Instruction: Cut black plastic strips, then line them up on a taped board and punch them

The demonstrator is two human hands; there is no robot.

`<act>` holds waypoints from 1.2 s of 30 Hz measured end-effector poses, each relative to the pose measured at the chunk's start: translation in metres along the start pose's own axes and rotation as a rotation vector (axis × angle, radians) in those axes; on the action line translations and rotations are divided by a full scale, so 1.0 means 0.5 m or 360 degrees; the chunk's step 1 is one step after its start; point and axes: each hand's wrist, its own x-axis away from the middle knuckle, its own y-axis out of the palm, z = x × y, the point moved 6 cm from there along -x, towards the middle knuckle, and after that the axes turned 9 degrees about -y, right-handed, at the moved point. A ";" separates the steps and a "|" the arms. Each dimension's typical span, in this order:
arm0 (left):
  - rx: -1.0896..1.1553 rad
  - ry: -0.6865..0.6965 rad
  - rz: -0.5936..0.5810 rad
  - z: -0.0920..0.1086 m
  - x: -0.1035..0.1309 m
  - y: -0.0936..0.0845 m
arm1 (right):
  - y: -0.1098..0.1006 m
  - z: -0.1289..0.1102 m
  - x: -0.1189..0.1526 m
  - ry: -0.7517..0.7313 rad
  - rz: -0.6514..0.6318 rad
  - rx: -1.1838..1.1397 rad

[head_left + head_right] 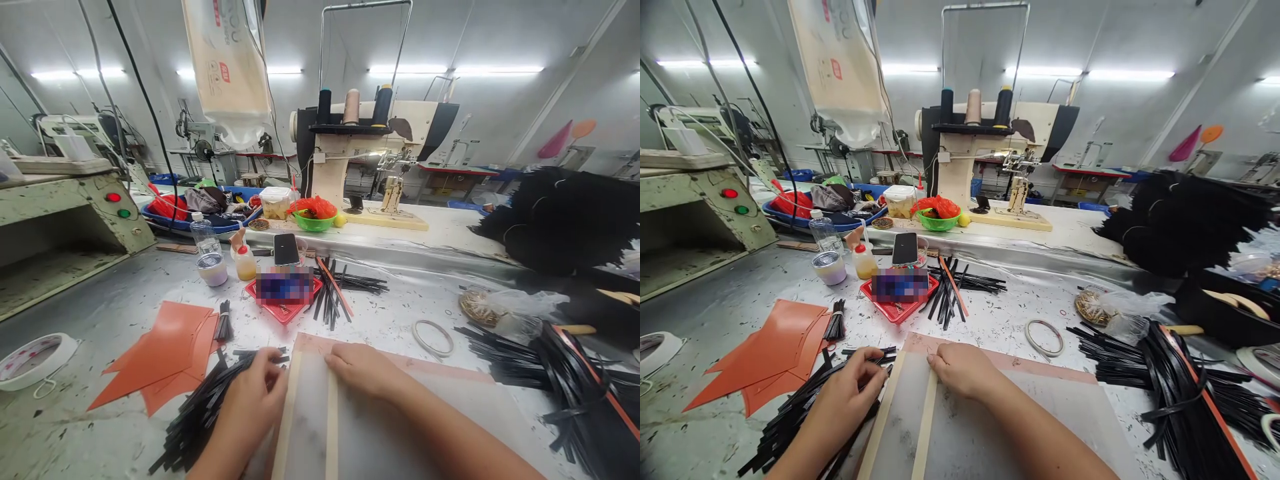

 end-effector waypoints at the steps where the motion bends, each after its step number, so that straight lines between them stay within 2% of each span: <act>1: 0.0036 0.0042 0.0029 0.011 -0.017 -0.004 | 0.001 0.000 -0.001 0.0002 0.0006 0.0011; 3: 0.0099 0.0201 0.0000 0.042 -0.049 0.005 | 0.000 0.000 0.001 0.0006 0.0025 0.0024; 6: 0.0074 0.0401 -0.0175 0.091 -0.080 0.043 | -0.004 -0.003 0.006 -0.0041 0.0064 0.0019; 10: 0.0042 0.0489 -0.0241 0.119 -0.078 0.076 | -0.008 -0.010 0.013 -0.0167 0.0107 0.0047; 13: 0.0075 0.0429 -0.0175 0.102 -0.059 0.082 | -0.006 -0.008 0.014 -0.0174 0.0131 0.0143; 16: 0.0179 0.0252 -0.0147 0.060 -0.032 0.089 | -0.003 -0.006 0.014 -0.0143 0.0159 0.0249; 20: 0.0523 -0.0001 -0.0310 0.007 0.017 0.092 | -0.008 -0.007 0.024 -0.0080 0.0150 0.0368; 24: 0.0619 -0.0051 -0.0428 -0.020 0.052 0.063 | -0.022 -0.002 0.050 -0.0012 0.0097 0.0433; 27: 0.0320 0.0059 -0.0276 -0.023 0.045 0.040 | -0.022 0.012 0.062 -0.0014 0.0122 0.0427; 29: -0.0053 0.0262 -0.0124 -0.010 0.032 0.042 | -0.005 0.020 0.062 -0.0091 0.0119 0.0416; 33: -0.0768 0.0769 0.0006 0.020 0.025 0.090 | 0.053 0.029 0.067 -0.0269 0.0074 0.0436; 36: -0.0887 0.0889 0.0008 0.009 0.050 0.116 | 0.097 0.013 0.092 -0.0444 0.0049 0.0457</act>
